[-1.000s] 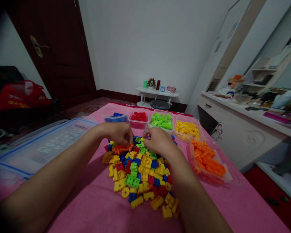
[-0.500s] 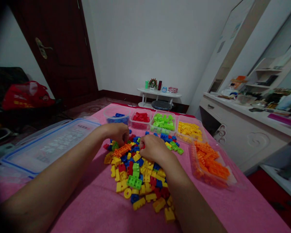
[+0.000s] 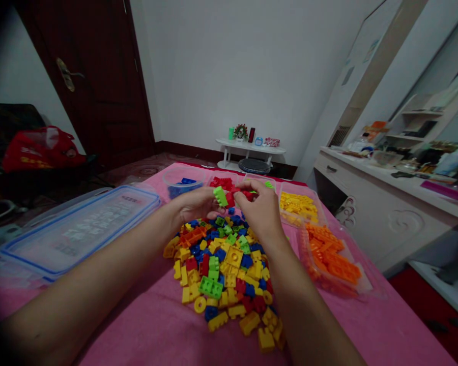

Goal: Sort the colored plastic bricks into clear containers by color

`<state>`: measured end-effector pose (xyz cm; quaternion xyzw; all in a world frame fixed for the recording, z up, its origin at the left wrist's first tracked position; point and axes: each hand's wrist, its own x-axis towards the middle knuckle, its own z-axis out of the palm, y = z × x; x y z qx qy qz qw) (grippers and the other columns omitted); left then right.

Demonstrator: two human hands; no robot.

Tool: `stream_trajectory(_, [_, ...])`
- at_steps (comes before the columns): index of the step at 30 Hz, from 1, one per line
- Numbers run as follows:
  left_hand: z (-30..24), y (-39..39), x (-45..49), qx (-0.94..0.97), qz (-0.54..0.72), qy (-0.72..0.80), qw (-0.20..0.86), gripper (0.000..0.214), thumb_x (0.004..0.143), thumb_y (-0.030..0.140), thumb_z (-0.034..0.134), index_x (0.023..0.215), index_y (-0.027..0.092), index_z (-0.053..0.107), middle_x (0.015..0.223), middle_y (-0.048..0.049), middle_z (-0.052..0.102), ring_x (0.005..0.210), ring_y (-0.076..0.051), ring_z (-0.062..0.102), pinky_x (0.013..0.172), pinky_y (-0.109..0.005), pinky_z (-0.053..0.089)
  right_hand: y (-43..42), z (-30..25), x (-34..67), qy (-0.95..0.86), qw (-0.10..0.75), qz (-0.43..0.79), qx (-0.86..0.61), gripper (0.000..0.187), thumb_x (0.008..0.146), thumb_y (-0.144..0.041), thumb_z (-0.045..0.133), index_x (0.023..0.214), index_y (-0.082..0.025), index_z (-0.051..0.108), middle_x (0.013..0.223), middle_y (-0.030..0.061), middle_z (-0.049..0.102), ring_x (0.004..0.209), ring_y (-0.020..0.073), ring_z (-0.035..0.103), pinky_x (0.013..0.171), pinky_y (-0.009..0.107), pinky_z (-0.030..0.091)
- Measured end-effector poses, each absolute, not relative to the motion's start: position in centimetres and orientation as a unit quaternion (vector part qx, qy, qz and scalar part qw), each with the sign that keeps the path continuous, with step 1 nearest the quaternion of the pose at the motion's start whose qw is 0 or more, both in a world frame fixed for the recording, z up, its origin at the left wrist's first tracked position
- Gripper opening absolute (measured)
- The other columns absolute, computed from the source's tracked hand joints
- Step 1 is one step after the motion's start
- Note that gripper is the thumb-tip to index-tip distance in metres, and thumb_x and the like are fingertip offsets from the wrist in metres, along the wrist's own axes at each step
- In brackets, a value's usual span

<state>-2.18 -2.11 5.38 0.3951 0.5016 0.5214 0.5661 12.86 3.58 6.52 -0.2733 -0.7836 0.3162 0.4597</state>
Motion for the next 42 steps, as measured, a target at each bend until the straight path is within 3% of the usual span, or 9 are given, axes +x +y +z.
stream_trajectory(4, [4.8, -1.7, -1.3, 0.359, 0.516, 0.495, 0.600, 0.021, 0.076, 0.032, 0.062, 0.087, 0.014, 0.061, 0.068, -0.0024, 0.062, 0.054, -0.007, 0.057, 0.048, -0.014, 0.045, 3.6, 6.8, 13.0, -0.783, 0.465, 0.303, -0.281, 0.023, 0.067, -0.027, 0.059, 0.084, -0.014, 0.067, 0.082, 0.0070, 0.068, 0.067, 0.0148, 0.060, 0.058, 0.024, 0.048])
stream_trajectory(10, [4.5, -1.8, -1.8, 0.504, 0.515, 0.547, 0.426, 0.019, 0.075, 0.025, 0.062, 0.091, 0.013, 0.060, 0.071, -0.0011, 0.062, 0.057, -0.007, 0.059, 0.053, -0.018, 0.047, 4.3, 6.5, 13.2, -0.806, 0.446, 0.270, -0.280, 0.019, 0.067, -0.024, 0.059, 0.081, -0.015, 0.069, 0.081, 0.0052, 0.069, 0.070, 0.0151, 0.061, 0.063, 0.026, 0.047])
stream_trajectory(17, [4.2, -1.4, -2.0, 0.523, 0.533, 0.575, 0.334, 0.025, 0.063, 0.020, 0.072, 0.081, 0.013, 0.058, 0.062, 0.0006, 0.060, 0.054, -0.009, 0.057, 0.052, -0.023, 0.049, 4.4, 6.5, 13.3, -0.828, 0.405, 0.241, -0.304, 0.019, 0.067, -0.026, 0.058, 0.078, -0.016, 0.070, 0.075, 0.0037, 0.069, 0.065, 0.0151, 0.060, 0.061, 0.026, 0.044])
stream_trajectory(22, [4.9, -1.5, -1.5, 0.435, 0.613, 0.564, 0.340, 0.010, 0.067, 0.013, 0.064, 0.072, 0.012, 0.055, 0.058, 0.0002, 0.061, 0.055, -0.010, 0.060, 0.060, -0.026, 0.053, 4.6, 5.6, 13.2, -0.877, 0.304, 0.221, -0.298, 0.014, 0.065, -0.022, 0.059, 0.072, -0.017, 0.070, 0.071, 0.0031, 0.069, 0.064, 0.0158, 0.060, 0.060, 0.026, 0.044])
stream_trajectory(25, [5.3, -1.6, -1.6, 0.400, 0.629, 0.559, 0.362, 0.005, 0.071, 0.011, 0.057, 0.067, 0.011, 0.055, 0.057, -0.0010, 0.062, 0.056, -0.011, 0.062, 0.063, -0.026, 0.053, 5.1, 4.7, 13.2, -0.906, 0.204, 0.232, -0.288, 0.011, 0.063, -0.020, 0.060, 0.068, -0.019, 0.070, 0.068, 0.0023, 0.068, 0.063, 0.0155, 0.060, 0.059, 0.025, 0.044])
stream_trajectory(27, [5.4, -1.7, -1.8, 0.385, 0.637, 0.546, 0.383, 0.003, 0.073, 0.012, 0.056, 0.069, 0.011, 0.055, 0.058, -0.0013, 0.061, 0.057, -0.011, 0.062, 0.063, -0.027, 0.054, 5.2, 4.6, 13.4, -0.908, 0.187, 0.236, -0.292, 0.010, 0.063, -0.021, 0.062, 0.068, -0.019, 0.070, 0.067, 0.0022, 0.068, 0.062, 0.0155, 0.059, 0.058, 0.025, 0.044])
stream_trajectory(32, [4.9, -1.4, -2.3, 0.307, 0.621, 0.503, 0.517, 0.013, 0.075, 0.018, 0.050, 0.085, 0.012, 0.057, 0.064, -0.0028, 0.061, 0.054, -0.010, 0.059, 0.060, -0.027, 0.055, 4.5, 6.3, 13.6, -0.862, 0.346, 0.208, -0.305, 0.014, 0.066, -0.024, 0.061, 0.075, -0.017, 0.069, 0.072, 0.0031, 0.068, 0.064, 0.0154, 0.059, 0.061, 0.026, 0.045])
stream_trajectory(35, [4.7, -1.4, -2.3, 0.284, 0.574, 0.460, 0.615, 0.024, 0.082, 0.032, 0.045, 0.089, 0.012, 0.057, 0.067, -0.0060, 0.062, 0.058, -0.013, 0.063, 0.054, -0.023, 0.054, 4.0, 6.7, 13.2, -0.831, 0.424, 0.213, -0.288, 0.020, 0.069, -0.025, 0.060, 0.084, -0.016, 0.069, 0.078, 0.0043, 0.068, 0.066, 0.0152, 0.060, 0.062, 0.027, 0.046])
stream_trajectory(42, [4.6, -1.8, -1.3, 0.245, 0.519, 0.381, 0.725, 0.046, 0.087, 0.052, 0.035, 0.090, 0.011, 0.055, 0.058, -0.0043, 0.059, 0.046, -0.014, 0.061, 0.033, -0.016, 0.042, 3.7, 5.8, 12.5, -0.860, 0.406, 0.171, -0.256, 0.033, 0.070, -0.017, 0.055, 0.100, -0.018, 0.069, 0.087, 0.0056, 0.068, 0.071, 0.0156, 0.060, 0.066, 0.028, 0.048])
